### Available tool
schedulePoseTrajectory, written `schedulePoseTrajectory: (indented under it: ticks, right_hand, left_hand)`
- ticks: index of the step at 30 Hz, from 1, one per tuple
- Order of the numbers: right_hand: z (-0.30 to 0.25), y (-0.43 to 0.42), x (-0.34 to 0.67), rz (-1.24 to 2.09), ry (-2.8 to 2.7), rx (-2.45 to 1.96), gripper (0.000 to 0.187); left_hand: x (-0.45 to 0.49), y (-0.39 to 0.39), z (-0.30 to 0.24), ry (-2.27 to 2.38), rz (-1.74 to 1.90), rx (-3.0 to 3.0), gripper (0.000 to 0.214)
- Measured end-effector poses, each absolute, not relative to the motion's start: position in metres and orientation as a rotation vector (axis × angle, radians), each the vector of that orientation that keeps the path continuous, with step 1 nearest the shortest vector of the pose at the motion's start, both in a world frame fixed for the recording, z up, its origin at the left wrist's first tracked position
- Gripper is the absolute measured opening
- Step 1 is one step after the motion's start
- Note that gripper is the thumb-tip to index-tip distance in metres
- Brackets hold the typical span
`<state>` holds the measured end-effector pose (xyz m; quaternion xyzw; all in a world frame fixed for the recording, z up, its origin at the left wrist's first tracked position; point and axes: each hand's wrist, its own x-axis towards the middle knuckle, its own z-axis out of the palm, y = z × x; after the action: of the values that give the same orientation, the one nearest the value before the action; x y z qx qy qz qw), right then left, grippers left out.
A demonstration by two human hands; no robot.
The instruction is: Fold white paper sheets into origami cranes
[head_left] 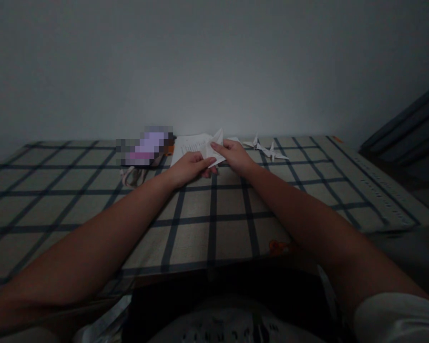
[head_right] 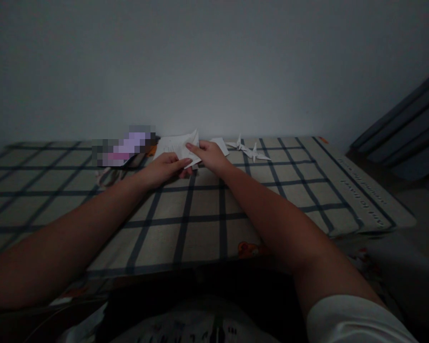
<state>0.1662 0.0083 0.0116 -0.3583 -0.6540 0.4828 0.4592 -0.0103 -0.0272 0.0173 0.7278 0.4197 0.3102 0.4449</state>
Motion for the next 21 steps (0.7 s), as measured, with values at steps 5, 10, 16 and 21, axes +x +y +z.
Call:
schedulePoseTrajectory:
  ticks: [5, 10, 16, 21]
  right_hand:
    - [0.007, 0.014, 0.168, 1.123, -1.594, -0.883, 0.051]
    - [0.002, 0.018, 0.168, 1.171, -1.583, -0.851, 0.053]
    - [0.005, 0.016, 0.167, 1.140, -1.608, -0.904, 0.054]
    - [0.007, 0.014, 0.168, 1.119, -1.629, -0.883, 0.056]
  left_hand:
    - [-0.011, -0.026, 0.019, 1.003, 0.718, 1.802, 0.038]
    - [-0.012, -0.023, 0.011, 0.919, 0.741, 1.722, 0.037]
    - [-0.012, -0.025, 0.010, 0.878, 0.744, 1.632, 0.029]
    - [-0.010, -0.027, 0.012, 0.811, 0.781, 1.521, 0.026]
